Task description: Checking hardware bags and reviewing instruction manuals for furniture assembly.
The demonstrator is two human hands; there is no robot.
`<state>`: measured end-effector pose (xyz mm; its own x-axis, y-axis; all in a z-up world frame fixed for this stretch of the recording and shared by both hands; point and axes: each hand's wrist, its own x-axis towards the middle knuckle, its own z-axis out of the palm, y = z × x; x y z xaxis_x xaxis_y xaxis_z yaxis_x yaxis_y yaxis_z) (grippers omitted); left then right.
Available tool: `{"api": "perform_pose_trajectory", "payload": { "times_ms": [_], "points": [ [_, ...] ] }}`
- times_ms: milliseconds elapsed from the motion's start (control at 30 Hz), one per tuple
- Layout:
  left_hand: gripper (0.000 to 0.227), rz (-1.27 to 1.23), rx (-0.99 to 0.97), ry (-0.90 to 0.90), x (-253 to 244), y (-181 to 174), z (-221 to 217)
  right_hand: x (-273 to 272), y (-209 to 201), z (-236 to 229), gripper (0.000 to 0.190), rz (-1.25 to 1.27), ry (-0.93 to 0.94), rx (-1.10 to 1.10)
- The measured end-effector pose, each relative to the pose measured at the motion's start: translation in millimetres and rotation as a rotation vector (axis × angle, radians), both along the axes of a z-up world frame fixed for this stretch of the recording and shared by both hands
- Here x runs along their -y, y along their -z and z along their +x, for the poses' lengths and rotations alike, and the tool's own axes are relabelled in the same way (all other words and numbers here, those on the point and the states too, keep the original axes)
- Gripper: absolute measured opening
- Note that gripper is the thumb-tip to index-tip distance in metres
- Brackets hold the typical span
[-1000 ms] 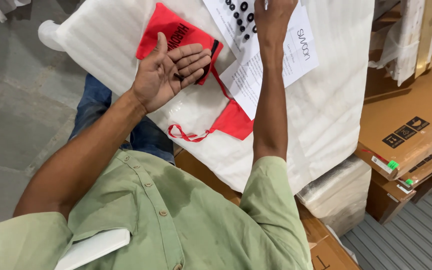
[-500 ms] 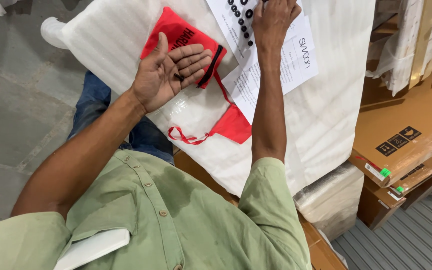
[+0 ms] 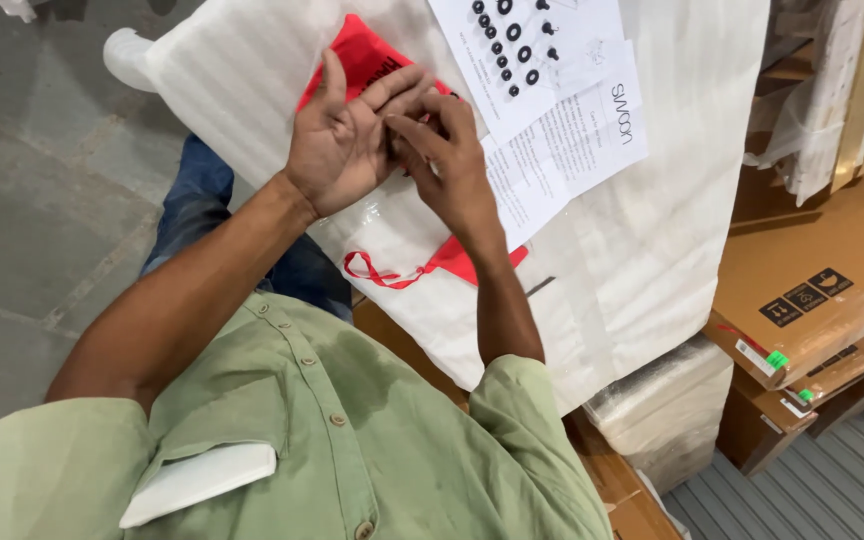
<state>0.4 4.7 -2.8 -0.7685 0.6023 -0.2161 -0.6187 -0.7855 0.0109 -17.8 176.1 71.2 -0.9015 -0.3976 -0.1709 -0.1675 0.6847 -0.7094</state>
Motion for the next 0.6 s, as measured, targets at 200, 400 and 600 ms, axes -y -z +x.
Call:
{"api": "perform_pose_trajectory", "payload": {
  "times_ms": [200,400,600],
  "points": [
    [0.105,-0.062,0.026,0.013,-5.4,-5.9,-2.4,2.0,-1.6,12.2,0.035,-0.038,0.003,0.046],
    [0.105,-0.113,0.004,-0.003,-12.7,0.1,-4.9,12.5,-3.2,18.5,0.04,-0.074,0.015,-0.01],
    [0.102,-0.106,0.05,-0.013,-15.2,-1.1,-10.9,14.5,-3.0,10.5,0.03,-0.009,-0.014,-0.104]
  ]
}}
